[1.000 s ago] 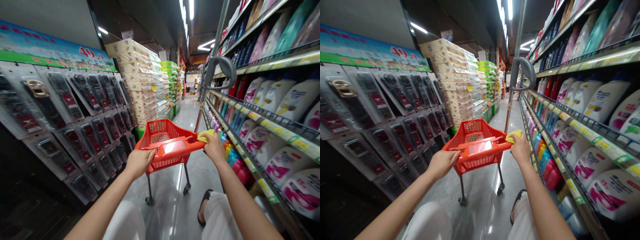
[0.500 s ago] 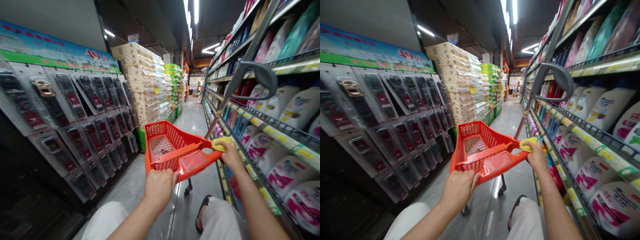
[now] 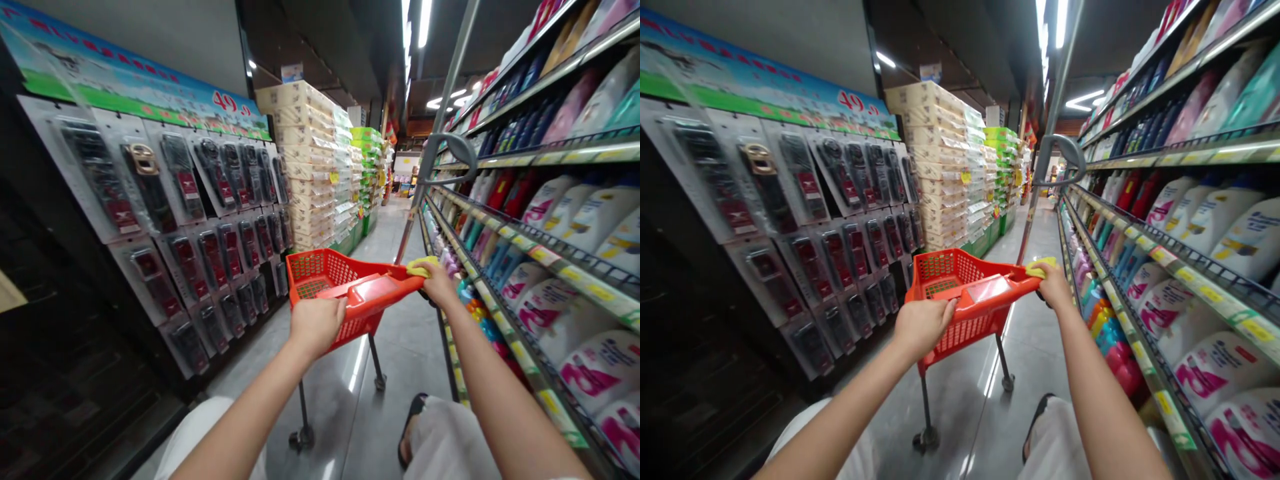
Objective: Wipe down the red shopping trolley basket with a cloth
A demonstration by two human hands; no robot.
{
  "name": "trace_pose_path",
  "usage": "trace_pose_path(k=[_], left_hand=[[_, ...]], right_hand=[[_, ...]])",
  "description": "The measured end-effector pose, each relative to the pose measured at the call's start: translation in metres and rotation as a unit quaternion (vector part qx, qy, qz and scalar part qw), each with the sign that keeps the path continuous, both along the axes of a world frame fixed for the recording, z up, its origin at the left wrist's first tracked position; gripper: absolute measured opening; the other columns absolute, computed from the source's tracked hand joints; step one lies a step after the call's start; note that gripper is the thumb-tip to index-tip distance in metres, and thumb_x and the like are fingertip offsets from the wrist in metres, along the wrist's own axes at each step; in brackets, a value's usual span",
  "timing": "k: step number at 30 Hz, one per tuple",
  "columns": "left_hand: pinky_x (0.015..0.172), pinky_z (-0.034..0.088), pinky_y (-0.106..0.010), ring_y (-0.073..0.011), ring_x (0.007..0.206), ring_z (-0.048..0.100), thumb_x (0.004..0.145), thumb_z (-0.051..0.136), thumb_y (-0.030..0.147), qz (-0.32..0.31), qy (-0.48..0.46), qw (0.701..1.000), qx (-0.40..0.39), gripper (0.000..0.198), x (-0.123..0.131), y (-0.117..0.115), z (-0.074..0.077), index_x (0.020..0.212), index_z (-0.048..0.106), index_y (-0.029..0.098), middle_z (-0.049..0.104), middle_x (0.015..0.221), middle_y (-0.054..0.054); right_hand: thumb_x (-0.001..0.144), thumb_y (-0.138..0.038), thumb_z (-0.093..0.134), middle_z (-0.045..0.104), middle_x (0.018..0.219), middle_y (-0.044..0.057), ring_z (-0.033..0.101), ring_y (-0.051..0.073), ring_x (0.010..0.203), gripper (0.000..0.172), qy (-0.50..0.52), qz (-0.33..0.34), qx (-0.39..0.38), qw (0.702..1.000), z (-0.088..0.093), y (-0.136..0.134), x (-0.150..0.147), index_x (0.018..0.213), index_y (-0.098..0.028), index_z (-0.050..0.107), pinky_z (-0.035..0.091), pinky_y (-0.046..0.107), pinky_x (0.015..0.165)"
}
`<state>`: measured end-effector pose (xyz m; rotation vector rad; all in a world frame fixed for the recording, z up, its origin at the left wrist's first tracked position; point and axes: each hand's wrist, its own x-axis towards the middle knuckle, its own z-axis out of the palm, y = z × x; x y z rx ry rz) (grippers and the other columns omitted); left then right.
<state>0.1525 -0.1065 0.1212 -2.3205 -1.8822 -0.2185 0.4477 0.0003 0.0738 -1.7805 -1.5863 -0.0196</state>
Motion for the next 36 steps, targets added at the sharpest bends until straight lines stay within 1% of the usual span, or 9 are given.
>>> trace_pose_path(k=[3,6,10,12,20,24,28,33,36], left_hand=[[0.067,0.044,-0.032,-0.0279,0.089,0.070,0.099,0.015,0.045,0.036,0.015,0.999,0.017,0.065,-0.024,0.009,0.000,0.095,0.075,0.017,0.075,0.091,-0.015],[0.066,0.044,-0.032,-0.0280,0.088,0.070,0.098,0.012,0.046,0.030,0.024,0.999,0.036,0.068,-0.047,0.020,0.000,0.093,0.074,0.020,0.075,0.090,-0.013],[0.067,0.042,-0.030,-0.0258,0.089,0.070,0.098,0.013,0.048,0.020,0.028,0.999,0.034,0.066,-0.069,0.029,0.003,0.091,0.073,0.021,0.075,0.094,-0.011],[0.066,0.042,-0.029,-0.0248,0.089,0.070,0.098,0.014,0.049,0.024,0.031,0.999,0.030,0.065,-0.075,0.031,0.004,0.092,0.072,0.021,0.075,0.093,-0.011],[0.068,0.041,-0.029,-0.0233,0.086,0.069,0.097,0.018,0.049,0.025,0.013,0.999,0.027,0.061,-0.084,0.021,0.002,0.096,0.072,0.022,0.075,0.089,-0.010],[0.066,0.039,-0.027,-0.0210,0.088,0.069,0.098,0.016,0.049,0.032,0.014,0.999,0.029,0.061,-0.089,0.021,0.003,0.099,0.072,0.024,0.076,0.092,-0.008],[0.066,0.039,-0.027,-0.0219,0.089,0.069,0.098,0.014,0.049,0.040,0.017,0.999,0.025,0.065,-0.097,0.023,0.004,0.095,0.074,0.024,0.076,0.096,-0.007],[0.064,0.038,-0.027,-0.0221,0.091,0.069,0.098,0.015,0.048,0.042,0.028,0.998,0.023,0.064,-0.092,0.023,0.002,0.095,0.074,0.024,0.076,0.097,-0.007],[0.063,0.036,-0.027,-0.0216,0.089,0.069,0.098,0.015,0.048,0.054,0.035,0.998,0.022,0.064,-0.084,0.022,0.000,0.095,0.074,0.024,0.076,0.094,-0.007]], right_hand=[[0.079,-0.007,0.035,0.049,0.122,0.012,0.059,0.018,0.092,0.058,0.089,-0.015,-0.019,0.996,-0.002,-0.008,-0.041,0.129,-0.023,0.059,0.042,0.028,0.078],[0.084,-0.011,0.035,0.044,0.126,0.015,0.061,0.019,0.093,0.063,0.171,-0.051,-0.016,0.984,-0.016,-0.029,-0.109,0.145,-0.023,0.040,0.046,0.030,0.080],[0.091,-0.023,0.041,0.041,0.130,0.016,0.057,0.025,0.108,0.055,0.200,0.045,0.070,0.976,-0.046,-0.063,-0.206,0.146,-0.026,0.039,0.047,0.036,0.089],[0.090,-0.027,0.046,0.045,0.129,0.014,0.055,0.025,0.112,0.051,0.212,0.094,0.108,0.967,-0.055,-0.065,-0.224,0.141,-0.028,0.046,0.046,0.036,0.093],[0.089,-0.029,0.042,0.051,0.121,0.012,0.056,0.022,0.108,0.048,0.283,0.004,0.081,0.956,-0.027,-0.002,-0.153,0.135,-0.021,0.054,0.045,0.035,0.095],[0.091,-0.029,0.041,0.048,0.121,0.010,0.059,0.021,0.101,0.045,0.220,0.023,0.087,0.971,-0.029,-0.040,-0.194,0.134,-0.029,0.055,0.049,0.031,0.085],[0.090,-0.024,0.045,0.050,0.118,0.006,0.061,0.018,0.093,0.044,0.075,0.118,0.068,0.988,-0.028,-0.083,-0.213,0.131,-0.037,0.056,0.049,0.027,0.077],[0.091,-0.034,0.047,0.051,0.119,0.008,0.061,0.018,0.083,0.033,-0.098,0.042,-0.018,0.994,0.025,-0.064,-0.158,0.119,-0.033,0.064,0.046,0.028,0.071],[0.093,-0.043,0.043,0.055,0.114,0.008,0.061,0.019,0.084,0.034,-0.165,0.046,-0.065,0.983,0.050,-0.042,-0.133,0.112,-0.030,0.068,0.045,0.028,0.070]])
